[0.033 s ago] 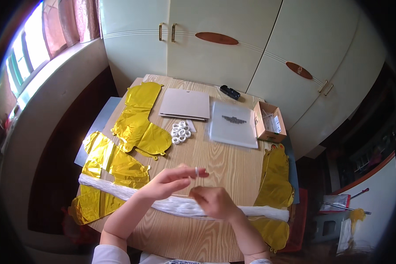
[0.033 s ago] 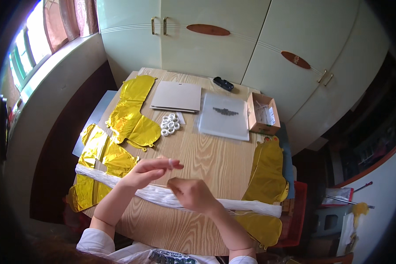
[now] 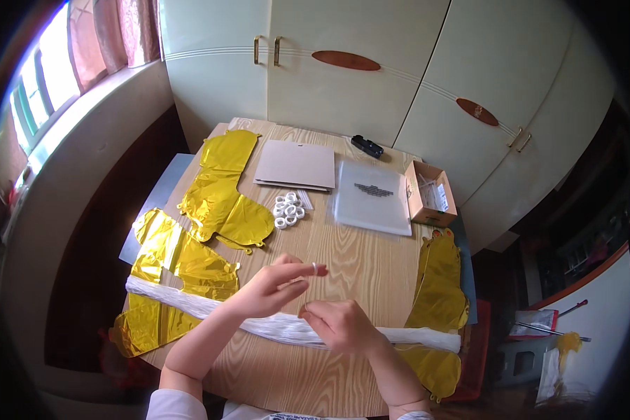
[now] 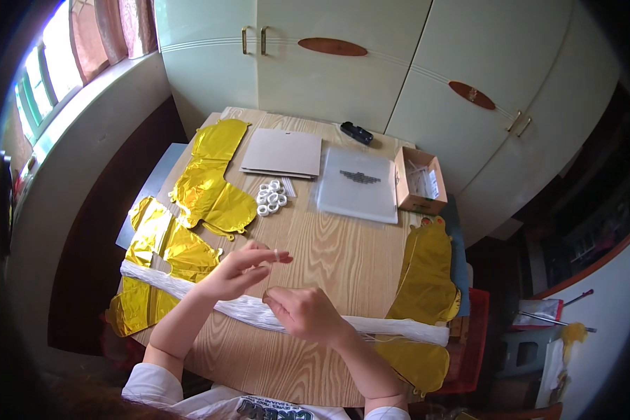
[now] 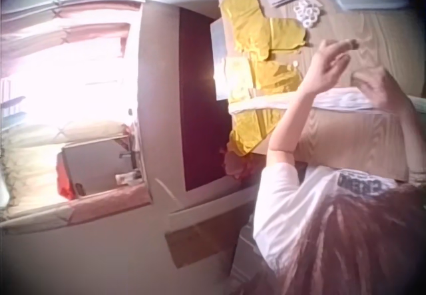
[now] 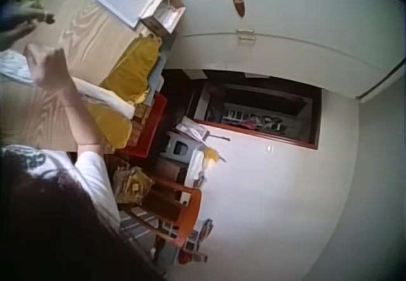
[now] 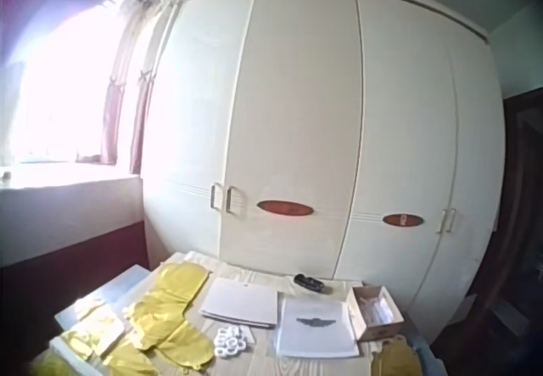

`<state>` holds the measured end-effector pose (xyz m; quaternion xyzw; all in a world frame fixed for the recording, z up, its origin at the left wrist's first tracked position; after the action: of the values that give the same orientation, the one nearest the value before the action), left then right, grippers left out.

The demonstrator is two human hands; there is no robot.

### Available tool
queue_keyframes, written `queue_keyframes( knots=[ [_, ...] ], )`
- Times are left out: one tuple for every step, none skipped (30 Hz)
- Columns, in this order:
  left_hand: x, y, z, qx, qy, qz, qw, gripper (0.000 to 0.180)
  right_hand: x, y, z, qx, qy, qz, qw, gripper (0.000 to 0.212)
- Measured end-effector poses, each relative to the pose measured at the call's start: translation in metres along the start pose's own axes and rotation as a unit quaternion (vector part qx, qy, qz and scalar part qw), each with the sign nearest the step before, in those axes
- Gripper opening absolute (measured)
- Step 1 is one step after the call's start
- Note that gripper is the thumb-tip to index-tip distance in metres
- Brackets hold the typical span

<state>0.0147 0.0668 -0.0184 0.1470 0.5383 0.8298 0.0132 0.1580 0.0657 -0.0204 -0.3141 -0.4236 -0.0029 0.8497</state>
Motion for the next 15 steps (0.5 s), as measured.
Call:
queue_keyframes(
  knots=[
    [0.000, -0.005, -0.002, 0.014, -0.029, -0.006, 0.999, 0.017, 0.004, -0.003, 0.000, 0.002, -0.019, 0.013, 1.000, 0.007],
    [0.000, -0.008, -0.005, 0.029, -0.057, -0.012, 0.998, 0.018, 0.012, 0.001, 0.000, -0.029, -0.010, 0.021, 0.999, 0.007],
    [-0.001, -0.010, -0.008, 0.042, -0.083, -0.020, 0.995, 0.018, 0.023, 0.007, -0.002, -0.058, -0.003, 0.026, 0.998, 0.007],
    [-0.004, -0.015, -0.013, 0.121, -0.115, -0.213, 0.963, 0.018, 0.027, 0.012, -0.002, -0.088, 0.003, 0.030, 0.996, 0.008],
    [-0.005, -0.014, -0.014, 0.126, -0.119, -0.316, 0.933, 0.018, 0.027, 0.013, -0.002, -0.084, 0.006, 0.000, 0.996, 0.008],
    [-0.006, -0.017, -0.016, 0.129, -0.121, -0.415, 0.892, 0.019, 0.023, 0.016, -0.002, -0.080, 0.009, -0.031, 0.996, 0.009],
    [-0.008, -0.019, -0.016, 0.133, -0.125, -0.508, 0.842, 0.019, 0.017, 0.019, -0.002, -0.077, 0.015, -0.060, 0.995, 0.010],
    [-0.010, -0.020, -0.014, 0.089, -0.103, -0.573, 0.808, 0.019, 0.005, 0.018, -0.004, -0.037, 0.025, -0.034, 0.998, 0.011],
    [-0.009, -0.019, -0.009, 0.090, -0.038, -0.508, 0.856, 0.018, -0.001, 0.012, -0.004, -0.016, 0.022, -0.032, 0.999, 0.011],
    [-0.008, -0.010, -0.002, 0.089, 0.026, -0.437, 0.894, 0.017, -0.005, 0.005, -0.004, 0.006, 0.019, -0.031, 0.999, 0.011],
    [-0.002, -0.007, 0.000, 0.093, 0.094, -0.362, 0.923, 0.016, -0.010, -0.001, -0.005, 0.025, 0.012, -0.024, 0.999, 0.011],
    [0.004, -0.003, 0.000, 0.008, 0.035, -0.060, 0.998, 0.014, -0.006, -0.003, -0.007, 0.015, -0.017, 0.005, 1.000, 0.010],
    [0.003, -0.005, 0.002, 0.016, -0.009, -0.053, 0.998, 0.014, 0.005, 0.000, -0.005, -0.004, 0.014, 0.009, 1.000, 0.010],
    [0.000, -0.007, -0.001, 0.028, -0.049, -0.046, 0.997, 0.014, 0.014, 0.004, -0.003, -0.023, 0.042, 0.017, 0.999, 0.009],
    [-0.004, -0.010, -0.005, 0.038, -0.090, -0.044, 0.994, 0.015, 0.022, 0.008, -0.002, -0.044, 0.067, 0.021, 0.997, 0.009]
  ],
)
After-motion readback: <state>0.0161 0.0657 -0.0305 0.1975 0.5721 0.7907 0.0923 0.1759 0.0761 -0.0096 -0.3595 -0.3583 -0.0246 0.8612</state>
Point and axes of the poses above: each hand's wrist, its own z-axis towards the middle knuckle, its own x-axis out of the back of the hand, y = z × x, the point moved 5 cm from there along z, towards the middle knuckle, and after that the axes turned 11 degrees about -z, right-handed, at the moved point
